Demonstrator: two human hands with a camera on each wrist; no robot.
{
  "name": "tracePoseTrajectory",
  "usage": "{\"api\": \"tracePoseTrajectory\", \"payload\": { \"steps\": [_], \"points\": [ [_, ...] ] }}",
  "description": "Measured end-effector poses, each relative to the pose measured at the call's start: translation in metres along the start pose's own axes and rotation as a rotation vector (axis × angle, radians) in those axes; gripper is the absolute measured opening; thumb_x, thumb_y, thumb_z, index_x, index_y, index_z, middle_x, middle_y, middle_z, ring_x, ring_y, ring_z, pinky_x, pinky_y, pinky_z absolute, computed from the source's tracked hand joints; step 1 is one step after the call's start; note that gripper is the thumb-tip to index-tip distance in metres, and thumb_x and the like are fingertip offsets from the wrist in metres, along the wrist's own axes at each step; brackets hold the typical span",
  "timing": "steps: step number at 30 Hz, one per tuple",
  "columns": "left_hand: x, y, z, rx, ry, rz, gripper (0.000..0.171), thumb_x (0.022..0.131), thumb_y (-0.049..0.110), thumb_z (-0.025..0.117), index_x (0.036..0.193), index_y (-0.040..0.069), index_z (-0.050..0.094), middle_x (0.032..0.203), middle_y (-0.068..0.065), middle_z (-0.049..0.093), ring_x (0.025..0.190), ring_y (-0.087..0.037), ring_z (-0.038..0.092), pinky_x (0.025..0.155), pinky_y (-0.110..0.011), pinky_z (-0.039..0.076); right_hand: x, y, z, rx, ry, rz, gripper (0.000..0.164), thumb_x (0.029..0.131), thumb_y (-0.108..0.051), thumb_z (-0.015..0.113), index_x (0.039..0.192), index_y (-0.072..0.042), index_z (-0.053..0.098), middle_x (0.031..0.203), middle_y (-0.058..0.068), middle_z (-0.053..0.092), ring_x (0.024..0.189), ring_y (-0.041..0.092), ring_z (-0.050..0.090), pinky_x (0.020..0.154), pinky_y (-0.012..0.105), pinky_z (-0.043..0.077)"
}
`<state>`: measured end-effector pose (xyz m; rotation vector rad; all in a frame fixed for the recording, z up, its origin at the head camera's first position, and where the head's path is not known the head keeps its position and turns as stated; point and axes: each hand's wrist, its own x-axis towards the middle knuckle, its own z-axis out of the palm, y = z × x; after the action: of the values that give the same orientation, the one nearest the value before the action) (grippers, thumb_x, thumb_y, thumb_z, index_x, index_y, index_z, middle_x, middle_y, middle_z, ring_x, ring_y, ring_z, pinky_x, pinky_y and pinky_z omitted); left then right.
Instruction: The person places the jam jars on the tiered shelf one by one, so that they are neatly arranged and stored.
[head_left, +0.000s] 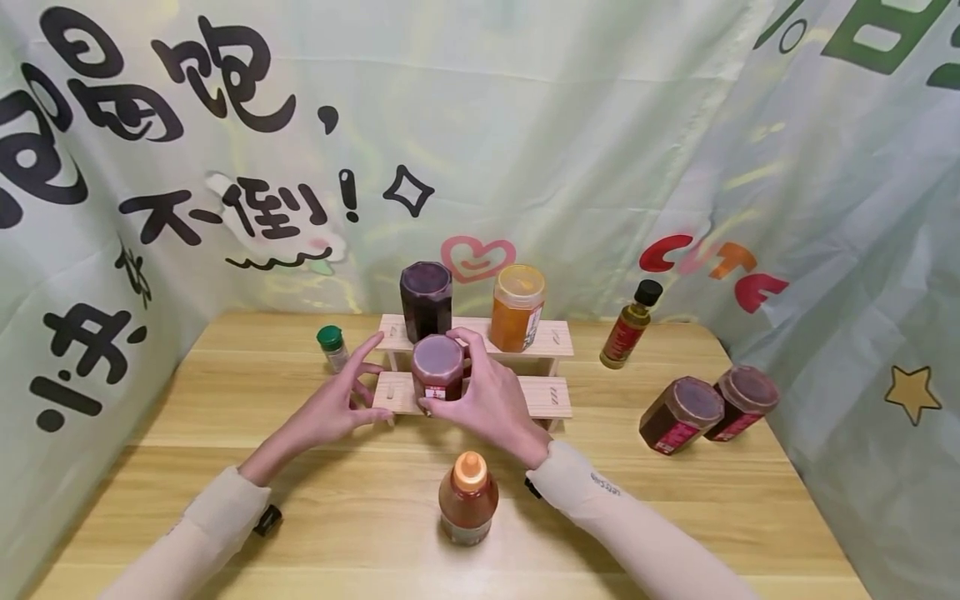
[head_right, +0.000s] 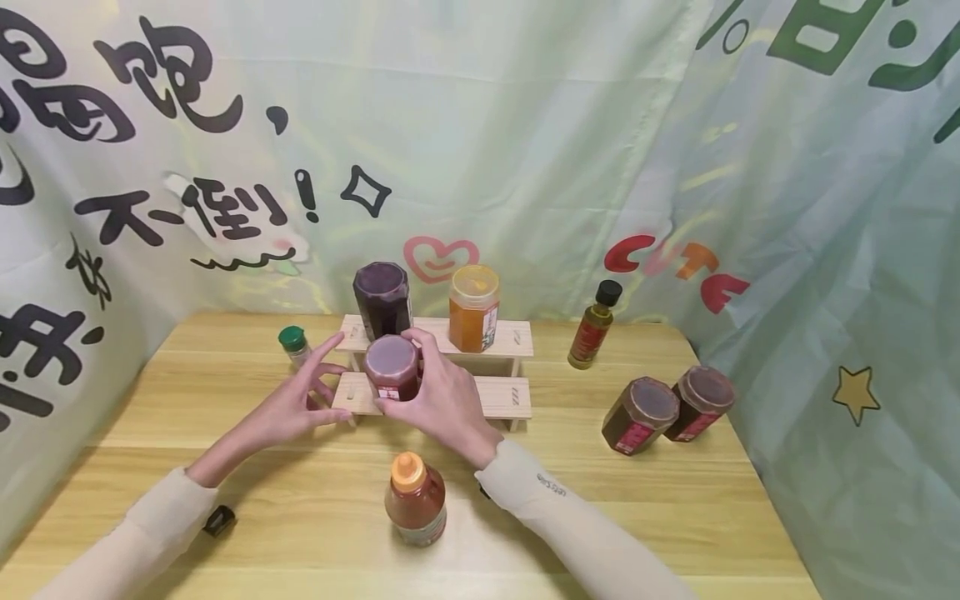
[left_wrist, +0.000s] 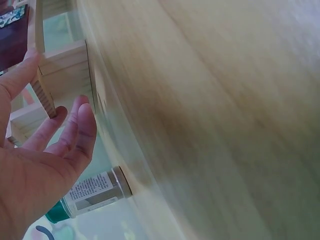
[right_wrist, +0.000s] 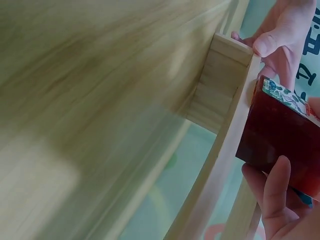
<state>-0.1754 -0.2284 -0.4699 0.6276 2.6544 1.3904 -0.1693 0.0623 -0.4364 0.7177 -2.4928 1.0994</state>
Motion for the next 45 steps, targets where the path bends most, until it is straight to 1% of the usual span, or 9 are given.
{"api": "tracePoseTrajectory", "payload": {
  "steps": [4, 9, 13, 16, 26, 32, 36, 39, 45],
  "points": [
    [0.000, 0.001, 0.000, -0.006, -0.003, -0.005, 0.123, 0.087, 0.012, 0.095, 0.177, 0.034, 0.013, 0.148, -0.031, 0.058, 0.089, -0.023, 0.071, 0.067, -0.039, 0.060, 0.001, -0.002, 0.004, 0.012, -0.002, 0.006, 0.104, 0.075, -0.039, 0.103, 0.155, -0.017, 0.042, 0.115, 0.009, 0.074, 0.090, 0.018, 0.074, 0.074, 0.034, 0.060],
    [0.001, 0.002, 0.001, 0.001, -0.005, -0.009, 0.123, 0.088, 0.012, 0.095, 0.177, 0.037, 0.013, 0.148, -0.030, 0.058, 0.089, -0.023, 0.071, 0.069, -0.040, 0.060, 0.002, -0.004, 0.007, 0.043, -0.011, -0.006, 0.105, 0.077, -0.038, 0.104, 0.155, -0.014, 0.038, 0.121, 0.013, 0.070, 0.091, 0.020, 0.073, 0.076, 0.032, 0.060],
    [0.002, 0.002, 0.001, 0.004, -0.007, -0.007, 0.123, 0.088, 0.013, 0.094, 0.177, 0.037, 0.013, 0.149, -0.030, 0.057, 0.090, -0.022, 0.071, 0.071, -0.041, 0.060, 0.003, -0.004, 0.008, 0.058, -0.011, -0.018, 0.104, 0.077, -0.036, 0.104, 0.155, -0.012, 0.039, 0.124, 0.010, 0.064, 0.097, 0.018, 0.071, 0.080, 0.031, 0.060],
    [0.002, 0.002, 0.000, 0.002, -0.006, -0.011, 0.122, 0.089, 0.013, 0.094, 0.177, 0.037, 0.012, 0.149, -0.030, 0.057, 0.091, -0.023, 0.070, 0.069, -0.041, 0.060, 0.005, -0.005, 0.008, 0.059, -0.015, -0.022, 0.104, 0.077, -0.036, 0.104, 0.155, -0.010, 0.040, 0.124, 0.009, 0.061, 0.102, 0.018, 0.067, 0.083, 0.031, 0.060],
    [0.002, 0.001, 0.000, -0.003, -0.001, -0.004, 0.124, 0.087, 0.013, 0.095, 0.177, 0.036, 0.012, 0.148, -0.030, 0.058, 0.090, -0.023, 0.071, 0.068, -0.040, 0.060, 0.007, -0.006, 0.010, 0.033, -0.037, -0.024, 0.104, 0.080, -0.038, 0.101, 0.156, -0.008, 0.037, 0.129, 0.012, 0.062, 0.113, 0.022, 0.065, 0.090, 0.037, 0.059],
    [0.003, 0.000, 0.000, 0.001, 0.007, 0.003, 0.123, 0.087, 0.014, 0.095, 0.176, 0.037, 0.013, 0.147, -0.028, 0.060, 0.091, -0.023, 0.071, 0.068, -0.039, 0.060, 0.003, -0.005, -0.001, 0.045, -0.033, -0.004, 0.102, 0.081, -0.037, 0.101, 0.156, -0.008, 0.038, 0.128, 0.012, 0.064, 0.115, 0.024, 0.066, 0.088, 0.042, 0.058],
    [0.003, 0.001, -0.002, 0.002, 0.002, -0.006, 0.124, 0.087, 0.013, 0.095, 0.177, 0.036, 0.013, 0.148, -0.028, 0.059, 0.091, -0.024, 0.071, 0.065, -0.039, 0.060, -0.001, -0.007, -0.011, 0.146, -0.046, 0.019, 0.099, 0.082, -0.031, 0.101, 0.155, -0.007, 0.039, 0.129, 0.014, 0.065, 0.116, 0.026, 0.067, 0.086, 0.045, 0.061],
    [0.002, 0.004, -0.004, 0.009, -0.008, -0.008, 0.124, 0.088, 0.013, 0.095, 0.177, 0.036, 0.012, 0.147, -0.029, 0.058, 0.091, -0.024, 0.070, 0.064, -0.039, 0.060, -0.004, -0.009, -0.018, 0.211, -0.051, 0.036, 0.096, 0.082, -0.026, 0.100, 0.154, -0.008, 0.039, 0.133, 0.014, 0.063, 0.119, 0.025, 0.066, 0.088, 0.046, 0.062],
    [0.002, 0.004, -0.005, 0.037, -0.018, 0.000, 0.124, 0.087, 0.012, 0.096, 0.177, 0.031, 0.012, 0.146, -0.026, 0.061, 0.099, -0.026, 0.071, 0.074, -0.040, 0.061, -0.014, -0.011, -0.033, 0.226, -0.037, 0.008, 0.088, 0.084, -0.017, 0.097, 0.151, -0.008, 0.041, 0.146, 0.017, 0.058, 0.124, 0.023, 0.066, 0.092, 0.039, 0.061]
  ]
}}
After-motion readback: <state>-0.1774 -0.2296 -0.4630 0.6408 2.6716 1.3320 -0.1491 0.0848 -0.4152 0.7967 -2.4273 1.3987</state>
